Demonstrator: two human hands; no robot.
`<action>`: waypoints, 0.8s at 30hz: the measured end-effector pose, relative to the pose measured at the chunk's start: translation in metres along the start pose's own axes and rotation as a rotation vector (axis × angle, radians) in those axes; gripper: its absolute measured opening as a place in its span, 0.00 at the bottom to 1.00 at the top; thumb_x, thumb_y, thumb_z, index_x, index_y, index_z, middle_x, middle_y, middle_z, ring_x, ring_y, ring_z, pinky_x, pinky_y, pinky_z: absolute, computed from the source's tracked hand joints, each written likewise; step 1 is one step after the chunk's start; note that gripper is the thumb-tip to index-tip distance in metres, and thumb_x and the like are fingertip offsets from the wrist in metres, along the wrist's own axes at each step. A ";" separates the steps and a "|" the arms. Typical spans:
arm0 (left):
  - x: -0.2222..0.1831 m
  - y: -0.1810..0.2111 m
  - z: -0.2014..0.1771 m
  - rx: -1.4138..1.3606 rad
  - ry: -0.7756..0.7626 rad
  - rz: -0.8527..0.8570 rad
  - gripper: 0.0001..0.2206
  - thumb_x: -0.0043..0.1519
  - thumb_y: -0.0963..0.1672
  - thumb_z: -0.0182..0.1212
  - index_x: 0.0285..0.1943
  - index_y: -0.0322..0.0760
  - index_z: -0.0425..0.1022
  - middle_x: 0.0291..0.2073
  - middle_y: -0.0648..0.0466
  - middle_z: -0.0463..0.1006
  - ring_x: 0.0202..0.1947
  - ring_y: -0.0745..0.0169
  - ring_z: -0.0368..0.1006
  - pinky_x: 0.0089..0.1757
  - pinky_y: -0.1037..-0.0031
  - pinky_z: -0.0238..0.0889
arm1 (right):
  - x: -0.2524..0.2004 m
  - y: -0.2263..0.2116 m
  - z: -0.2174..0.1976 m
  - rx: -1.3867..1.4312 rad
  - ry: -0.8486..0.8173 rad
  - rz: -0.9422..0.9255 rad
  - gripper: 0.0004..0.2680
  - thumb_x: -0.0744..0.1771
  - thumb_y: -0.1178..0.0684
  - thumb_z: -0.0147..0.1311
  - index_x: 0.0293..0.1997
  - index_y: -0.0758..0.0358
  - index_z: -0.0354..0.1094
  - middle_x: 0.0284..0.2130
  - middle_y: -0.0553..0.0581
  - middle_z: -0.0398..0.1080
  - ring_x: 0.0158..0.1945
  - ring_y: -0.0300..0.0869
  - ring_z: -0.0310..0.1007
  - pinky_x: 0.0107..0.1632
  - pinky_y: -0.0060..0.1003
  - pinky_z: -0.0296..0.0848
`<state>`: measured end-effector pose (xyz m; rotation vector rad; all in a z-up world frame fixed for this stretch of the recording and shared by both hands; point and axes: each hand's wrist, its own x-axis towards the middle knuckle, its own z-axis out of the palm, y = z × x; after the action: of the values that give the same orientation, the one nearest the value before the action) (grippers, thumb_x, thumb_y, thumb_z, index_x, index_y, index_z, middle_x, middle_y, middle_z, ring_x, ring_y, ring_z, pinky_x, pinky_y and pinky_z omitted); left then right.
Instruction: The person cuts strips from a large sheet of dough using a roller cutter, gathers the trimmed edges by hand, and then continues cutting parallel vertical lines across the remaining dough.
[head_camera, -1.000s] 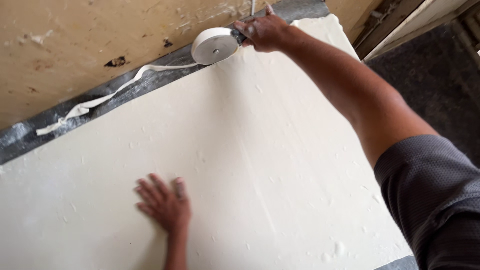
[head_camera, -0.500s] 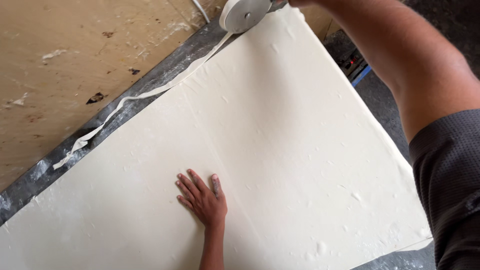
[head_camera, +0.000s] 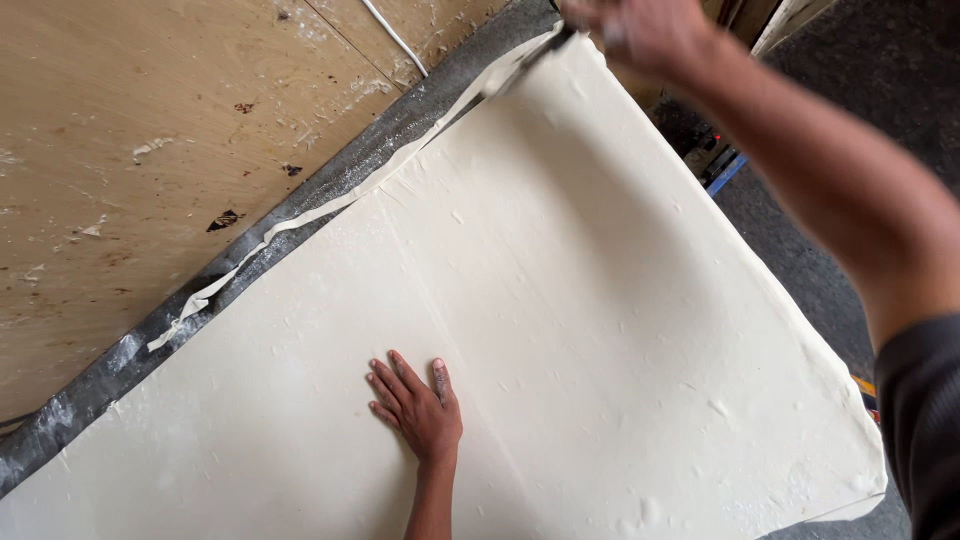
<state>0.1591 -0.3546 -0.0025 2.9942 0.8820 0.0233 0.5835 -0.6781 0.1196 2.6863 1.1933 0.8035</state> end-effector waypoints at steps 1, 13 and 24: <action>0.004 0.001 -0.003 -0.026 -0.008 -0.015 0.36 0.69 0.59 0.40 0.80 0.35 0.47 0.78 0.36 0.42 0.78 0.38 0.33 0.66 0.39 0.30 | -0.013 -0.008 -0.003 -0.002 0.058 -0.002 0.16 0.62 0.59 0.60 0.56 0.51 0.72 0.43 0.55 0.73 0.56 0.52 0.73 0.67 0.67 0.55; 0.211 0.109 -0.021 -0.508 0.042 0.425 0.24 0.67 0.49 0.62 0.69 0.36 0.68 0.68 0.39 0.68 0.73 0.35 0.55 0.65 0.54 0.52 | -0.209 -0.232 -0.166 1.192 0.222 0.486 0.14 0.55 0.63 0.51 0.44 0.66 0.67 0.36 0.60 0.71 0.44 0.51 0.74 0.59 0.60 0.65; 0.329 0.212 -0.005 -0.331 -0.082 0.207 0.08 0.62 0.47 0.66 0.46 0.43 0.80 0.50 0.50 0.76 0.57 0.50 0.69 0.57 0.60 0.63 | -0.334 -0.221 -0.054 1.180 -0.561 0.388 0.11 0.60 0.48 0.64 0.42 0.57 0.73 0.28 0.56 0.78 0.37 0.43 0.79 0.49 0.45 0.74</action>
<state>0.5500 -0.3545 0.0101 2.7373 0.4999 0.0447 0.2244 -0.7706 -0.0402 3.6291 1.1880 -0.9779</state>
